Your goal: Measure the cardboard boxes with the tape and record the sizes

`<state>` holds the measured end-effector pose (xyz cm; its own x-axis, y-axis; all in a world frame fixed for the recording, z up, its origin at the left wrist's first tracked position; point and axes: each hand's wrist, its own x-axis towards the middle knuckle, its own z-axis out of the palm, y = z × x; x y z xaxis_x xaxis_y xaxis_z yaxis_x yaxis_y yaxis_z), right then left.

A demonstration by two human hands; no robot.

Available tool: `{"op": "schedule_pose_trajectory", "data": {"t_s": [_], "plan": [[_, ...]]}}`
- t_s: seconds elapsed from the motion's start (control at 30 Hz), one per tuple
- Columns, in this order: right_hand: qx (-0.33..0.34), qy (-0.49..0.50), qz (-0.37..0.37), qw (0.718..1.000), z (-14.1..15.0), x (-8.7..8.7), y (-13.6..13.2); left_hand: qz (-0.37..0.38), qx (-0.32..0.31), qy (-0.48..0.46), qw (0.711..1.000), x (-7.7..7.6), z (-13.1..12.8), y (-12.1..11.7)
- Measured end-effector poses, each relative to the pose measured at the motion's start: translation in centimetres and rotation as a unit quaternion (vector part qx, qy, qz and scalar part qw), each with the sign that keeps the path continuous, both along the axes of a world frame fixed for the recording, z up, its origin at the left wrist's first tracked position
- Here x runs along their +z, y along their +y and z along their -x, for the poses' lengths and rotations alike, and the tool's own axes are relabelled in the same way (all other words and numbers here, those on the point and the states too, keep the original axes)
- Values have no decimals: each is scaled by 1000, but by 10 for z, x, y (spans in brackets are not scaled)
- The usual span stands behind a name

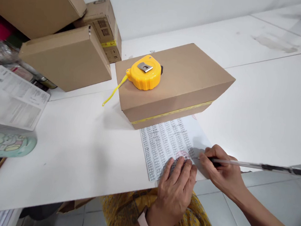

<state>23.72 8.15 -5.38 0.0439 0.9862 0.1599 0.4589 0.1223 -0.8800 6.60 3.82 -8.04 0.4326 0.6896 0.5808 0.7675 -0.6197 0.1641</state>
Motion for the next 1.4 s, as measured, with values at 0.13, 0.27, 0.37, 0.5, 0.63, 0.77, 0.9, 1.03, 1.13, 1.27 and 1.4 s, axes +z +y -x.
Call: {"op": "schedule_pose_trajectory", "data": {"t_s": [0.13, 0.27, 0.37, 0.5, 0.63, 0.77, 0.9, 1.03, 1.13, 1.27, 1.4], "plan": [[9, 9, -2, 1000, -1, -1, 0, 5, -2, -6, 1000, 0, 1, -1], [-7, 8, 23, 1000, -6, 2, 2, 11, -6, 3, 1000, -1, 1, -1], [-1, 29, 55, 998, -11, 6, 4, 11, -8, 8, 1000, 0, 2, -1], [-11, 71, 56, 996, -10, 8, 6, 5, -4, 8, 1000, -1, 2, -1], [-17, 39, 4, 999, -7, 5, 5, 1, -1, 8, 1000, -3, 1, 0], [-1, 18, 1, 1000, -7, 2, 4, -3, 2, 4, 1000, -4, 0, 0], [16, 11, -11, 1000, -8, 0, 4, -1, 2, 4, 1000, -4, 0, 0], [22, 9, -15, 1000, -8, 1, 5, 2, -1, 5, 1000, -3, 0, 0], [23, 7, -9, 1000, -8, 2, 5, -3, 1, -3, 1000, -3, -1, 0], [19, 3, -8, 1000, -8, 2, 4, -3, 2, -1, 1000, -3, -1, 1], [20, -3, -10, 1000, -10, -2, 3, -3, 3, -2, 1000, -2, 0, 0]]}}
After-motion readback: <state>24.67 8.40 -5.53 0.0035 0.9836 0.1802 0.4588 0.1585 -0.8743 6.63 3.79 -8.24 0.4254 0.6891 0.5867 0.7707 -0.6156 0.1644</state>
